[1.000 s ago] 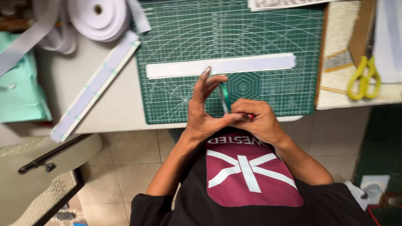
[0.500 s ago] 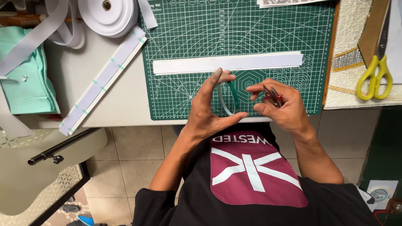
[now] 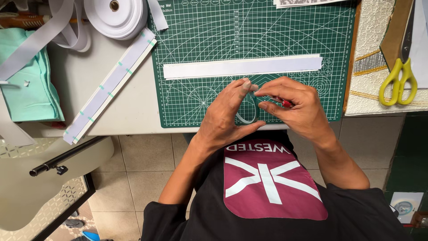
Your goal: The person folds and aligns white paper strips on a green cutting mat, then uses a roll of green tape to secure the edges. The person handles the strips one at a time, pressing them flat and adjusting their positions before taping.
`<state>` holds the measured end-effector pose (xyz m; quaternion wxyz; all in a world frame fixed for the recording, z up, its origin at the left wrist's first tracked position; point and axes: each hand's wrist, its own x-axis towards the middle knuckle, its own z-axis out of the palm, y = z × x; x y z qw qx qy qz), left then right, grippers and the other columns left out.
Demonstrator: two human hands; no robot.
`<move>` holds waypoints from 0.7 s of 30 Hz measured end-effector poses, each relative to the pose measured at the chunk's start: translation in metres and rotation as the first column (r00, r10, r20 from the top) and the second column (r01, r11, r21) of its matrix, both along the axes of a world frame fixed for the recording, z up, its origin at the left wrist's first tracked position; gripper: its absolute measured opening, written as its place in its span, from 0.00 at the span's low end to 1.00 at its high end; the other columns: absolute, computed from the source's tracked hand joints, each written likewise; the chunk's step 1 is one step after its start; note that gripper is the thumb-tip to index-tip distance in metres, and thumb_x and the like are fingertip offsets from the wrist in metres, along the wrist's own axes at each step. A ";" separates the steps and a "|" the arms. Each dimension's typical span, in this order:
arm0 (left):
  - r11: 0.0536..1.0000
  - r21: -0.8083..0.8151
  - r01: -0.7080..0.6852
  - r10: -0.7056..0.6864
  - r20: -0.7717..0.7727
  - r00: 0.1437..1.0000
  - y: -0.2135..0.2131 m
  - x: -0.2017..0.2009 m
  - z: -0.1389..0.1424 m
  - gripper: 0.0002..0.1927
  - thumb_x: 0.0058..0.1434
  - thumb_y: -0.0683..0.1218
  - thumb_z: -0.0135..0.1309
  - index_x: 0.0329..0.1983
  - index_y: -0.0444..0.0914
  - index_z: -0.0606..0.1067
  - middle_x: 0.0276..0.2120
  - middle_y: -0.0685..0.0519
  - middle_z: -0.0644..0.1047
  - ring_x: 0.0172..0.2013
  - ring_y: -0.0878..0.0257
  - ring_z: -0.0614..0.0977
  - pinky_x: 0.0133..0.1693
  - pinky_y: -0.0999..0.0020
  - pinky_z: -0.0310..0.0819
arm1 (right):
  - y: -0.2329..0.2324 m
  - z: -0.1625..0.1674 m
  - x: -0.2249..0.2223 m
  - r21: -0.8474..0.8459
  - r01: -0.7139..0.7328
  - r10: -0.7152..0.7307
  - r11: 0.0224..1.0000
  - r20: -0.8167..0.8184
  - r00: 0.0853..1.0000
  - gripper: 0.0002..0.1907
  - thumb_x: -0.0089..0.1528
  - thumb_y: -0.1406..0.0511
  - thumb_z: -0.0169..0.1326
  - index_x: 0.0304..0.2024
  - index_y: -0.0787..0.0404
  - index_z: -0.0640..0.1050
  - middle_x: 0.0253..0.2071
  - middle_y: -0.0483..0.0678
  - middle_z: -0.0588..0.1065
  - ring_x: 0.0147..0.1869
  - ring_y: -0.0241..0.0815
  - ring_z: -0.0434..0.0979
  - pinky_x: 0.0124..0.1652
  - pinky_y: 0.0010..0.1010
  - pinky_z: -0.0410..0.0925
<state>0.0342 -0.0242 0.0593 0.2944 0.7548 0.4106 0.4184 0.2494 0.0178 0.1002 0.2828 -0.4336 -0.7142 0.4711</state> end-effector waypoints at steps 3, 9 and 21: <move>1.000 -0.003 0.015 -0.016 -0.010 1.000 0.002 -0.002 0.001 0.58 0.56 0.51 0.75 0.79 0.46 0.47 0.62 0.49 0.74 0.67 0.50 0.74 0.73 0.53 0.68 | 0.001 0.001 0.000 0.015 -0.010 0.010 1.000 -0.009 1.000 0.12 0.59 0.69 0.65 0.46 0.61 0.82 0.47 0.49 0.80 0.51 0.40 0.82 0.47 0.28 0.77; 0.999 -0.027 0.043 -0.043 -0.010 0.999 0.003 -0.004 0.004 0.58 0.55 0.54 0.74 0.79 0.46 0.48 0.61 0.50 0.75 0.65 0.52 0.76 0.70 0.55 0.71 | 0.000 -0.001 0.000 -0.049 -0.008 0.009 0.999 0.023 1.000 0.08 0.59 0.70 0.64 0.41 0.62 0.81 0.43 0.47 0.81 0.48 0.38 0.83 0.45 0.28 0.77; 0.949 -0.261 0.177 -0.167 0.059 0.984 -0.002 -0.007 0.013 0.62 0.52 0.66 0.69 0.80 0.46 0.46 0.67 0.44 0.71 0.66 0.49 0.75 0.67 0.53 0.75 | 0.005 0.001 -0.004 -0.126 0.105 -0.085 0.986 0.156 0.984 0.06 0.61 0.68 0.64 0.40 0.60 0.82 0.47 0.47 0.80 0.36 0.39 0.78 0.32 0.24 0.68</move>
